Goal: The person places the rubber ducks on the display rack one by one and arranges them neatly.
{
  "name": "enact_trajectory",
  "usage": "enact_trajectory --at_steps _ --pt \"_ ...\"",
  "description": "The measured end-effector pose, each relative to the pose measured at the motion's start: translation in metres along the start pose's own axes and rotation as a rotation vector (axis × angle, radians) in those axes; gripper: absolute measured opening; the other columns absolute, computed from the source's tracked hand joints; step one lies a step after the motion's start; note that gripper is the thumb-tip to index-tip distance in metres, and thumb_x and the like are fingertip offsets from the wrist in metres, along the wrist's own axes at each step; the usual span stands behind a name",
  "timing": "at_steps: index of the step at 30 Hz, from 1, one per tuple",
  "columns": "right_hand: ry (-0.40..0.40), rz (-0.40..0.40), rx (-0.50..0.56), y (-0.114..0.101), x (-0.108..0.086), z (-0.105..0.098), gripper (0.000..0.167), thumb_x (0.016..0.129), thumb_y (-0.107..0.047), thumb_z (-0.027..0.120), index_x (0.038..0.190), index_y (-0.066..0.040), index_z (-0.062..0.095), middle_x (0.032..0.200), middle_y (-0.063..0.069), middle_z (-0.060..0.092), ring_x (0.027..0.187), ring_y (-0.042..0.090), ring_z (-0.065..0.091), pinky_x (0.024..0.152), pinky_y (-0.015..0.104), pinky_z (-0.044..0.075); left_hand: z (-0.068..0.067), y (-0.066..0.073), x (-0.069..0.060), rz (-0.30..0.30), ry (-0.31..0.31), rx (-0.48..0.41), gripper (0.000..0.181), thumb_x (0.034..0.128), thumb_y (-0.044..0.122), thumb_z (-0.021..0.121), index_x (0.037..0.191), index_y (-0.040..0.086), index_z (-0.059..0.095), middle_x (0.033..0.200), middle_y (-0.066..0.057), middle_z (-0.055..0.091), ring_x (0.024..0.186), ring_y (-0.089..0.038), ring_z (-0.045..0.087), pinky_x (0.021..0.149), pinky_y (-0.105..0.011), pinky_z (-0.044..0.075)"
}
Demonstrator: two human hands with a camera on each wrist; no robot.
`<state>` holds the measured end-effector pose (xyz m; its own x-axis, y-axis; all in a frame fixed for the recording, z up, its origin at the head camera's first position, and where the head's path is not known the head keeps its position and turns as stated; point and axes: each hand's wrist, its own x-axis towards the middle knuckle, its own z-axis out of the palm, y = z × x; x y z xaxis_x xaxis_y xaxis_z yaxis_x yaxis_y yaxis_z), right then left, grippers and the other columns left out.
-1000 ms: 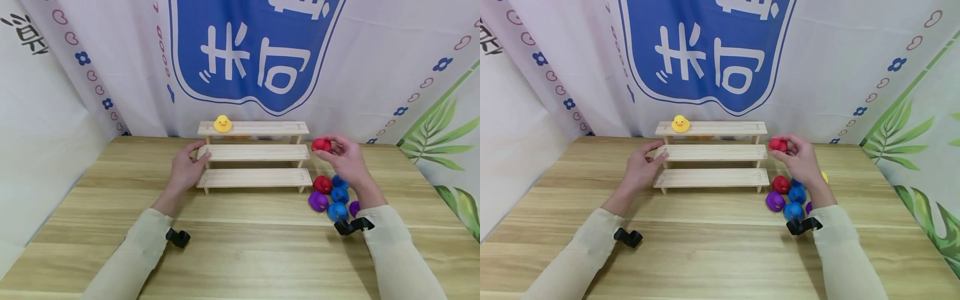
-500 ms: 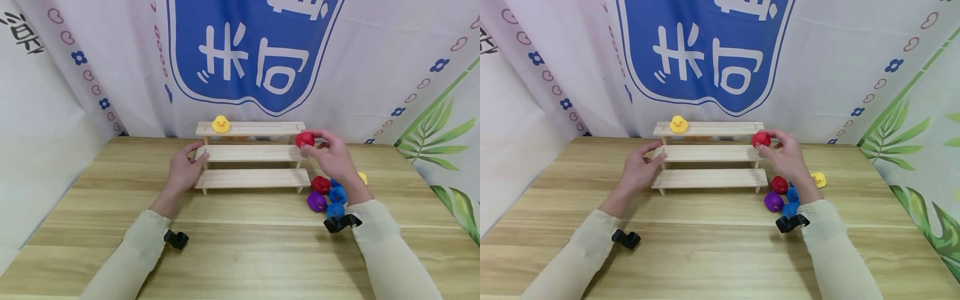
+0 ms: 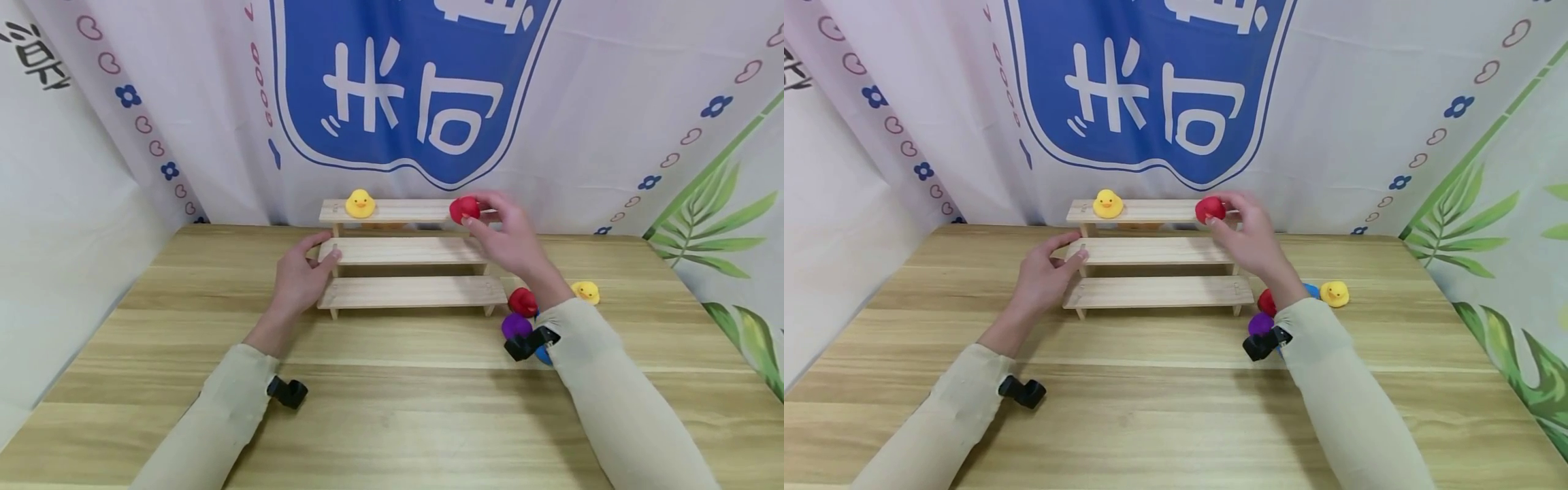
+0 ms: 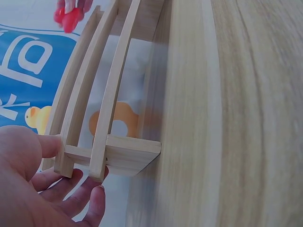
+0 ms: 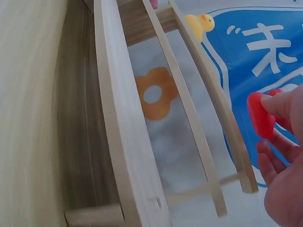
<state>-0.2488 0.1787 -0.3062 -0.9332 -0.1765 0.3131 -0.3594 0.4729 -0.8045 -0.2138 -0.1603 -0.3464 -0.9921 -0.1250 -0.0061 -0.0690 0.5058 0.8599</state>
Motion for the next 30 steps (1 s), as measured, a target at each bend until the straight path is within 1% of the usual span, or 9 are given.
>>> enact_trajectory --at_steps 6,11,13,15,18,20,23,25,30 --pt "-0.053 0.037 0.01 -0.007 0.012 0.014 0.042 0.105 -0.014 0.061 0.146 -0.006 0.059 0.141 0.016 0.056 0.13 0.033 0.056 0.116 0.049 0.049 -0.001 0.0 0.001 -0.008 0.001 0.005 0.052 0.1074 0.033 0.063 0.157 0.021 0.053 0.114 -0.014 0.061 0.064 -0.012 0.049 0.049 -0.023 0.042" --pt "-0.067 0.082 -0.041 -0.012 0.019 0.023 0.045 0.106 -0.017 0.062 0.149 -0.008 0.057 0.143 0.015 0.056 0.13 0.033 0.057 0.115 0.049 0.05 0.0 0.0 0.002 0.002 0.0 0.002 0.051 0.1072 0.032 0.063 0.156 0.02 0.054 0.123 -0.014 0.063 0.065 -0.012 0.05 0.049 -0.023 0.042" --pt "-0.081 0.089 -0.061 -0.013 0.022 0.027 0.045 0.106 -0.017 0.062 0.15 -0.009 0.056 0.144 0.014 0.057 0.13 0.033 0.057 0.114 0.049 0.051 0.0 0.0 0.002 0.001 -0.002 -0.002 0.052 0.1072 0.032 0.063 0.156 0.02 0.053 0.12 -0.011 0.063 0.065 -0.012 0.051 0.05 -0.023 0.043" --pt "-0.095 0.087 -0.067 -0.015 0.025 0.031 0.045 0.106 -0.016 0.062 0.15 -0.008 0.056 0.144 0.015 0.058 0.13 0.033 0.057 0.115 0.048 0.05 0.0 0.0 0.001 -0.005 -0.006 -0.01 0.052 0.1071 0.032 0.064 0.156 0.02 0.053 0.105 -0.01 0.064 0.064 -0.012 0.05 0.049 -0.023 0.043" --pt "-0.11 0.085 -0.069 -0.018 0.029 0.037 0.044 0.107 -0.016 0.062 0.15 -0.007 0.055 0.143 0.015 0.059 0.128 0.032 0.058 0.114 0.047 0.051 0.001 0.0 0.001 -0.008 -0.006 -0.012 0.051 0.1071 0.033 0.064 0.156 0.021 0.053 0.082 -0.006 0.056 0.06 -0.011 0.049 0.048 -0.024 0.043" --pt "-0.113 0.089 -0.065 -0.02 0.03 0.039 0.044 0.107 -0.016 0.062 0.15 -0.007 0.055 0.143 0.015 0.059 0.128 0.031 0.059 0.113 0.046 0.052 0.001 -0.001 0.001 -0.007 -0.003 -0.01 0.051 0.1071 0.033 0.064 0.156 0.021 0.054 0.077 -0.004 0.052 0.059 -0.011 0.048 0.048 -0.023 0.042" --pt "-0.118 0.104 -0.058 -0.022 0.033 0.042 0.044 0.107 -0.016 0.062 0.15 -0.008 0.055 0.145 0.014 0.059 0.129 0.03 0.06 0.113 0.045 0.053 0.001 -0.002 0.001 0.0 0.001 0.004 0.051 0.1072 0.033 0.064 0.156 0.021 0.054 0.083 -0.003 0.054 0.06 -0.011 0.048 0.048 -0.023 0.043" --pt "-0.12 0.114 -0.056 -0.023 0.034 0.044 0.045 0.108 -0.016 0.061 0.151 -0.009 0.054 0.147 0.014 0.059 0.131 0.03 0.06 0.115 0.044 0.052 0.002 -0.002 0.001 0.001 0.004 0.012 0.051 0.1072 0.033 0.064 0.156 0.021 0.054 0.083 -0.004 0.055 0.06 -0.011 0.049 0.048 -0.023 0.043" --pt "-0.116 0.123 -0.082 -0.023 0.037 0.047 0.047 0.108 -0.018 0.061 0.154 -0.01 0.052 0.151 0.014 0.058 0.139 0.03 0.058 0.119 0.044 0.049 0.002 -0.002 0.002 0.003 0.002 0.016 0.051 0.1071 0.032 0.064 0.156 0.022 0.054 0.07 -0.001 0.051 0.059 -0.011 0.048 0.047 -0.024 0.042"
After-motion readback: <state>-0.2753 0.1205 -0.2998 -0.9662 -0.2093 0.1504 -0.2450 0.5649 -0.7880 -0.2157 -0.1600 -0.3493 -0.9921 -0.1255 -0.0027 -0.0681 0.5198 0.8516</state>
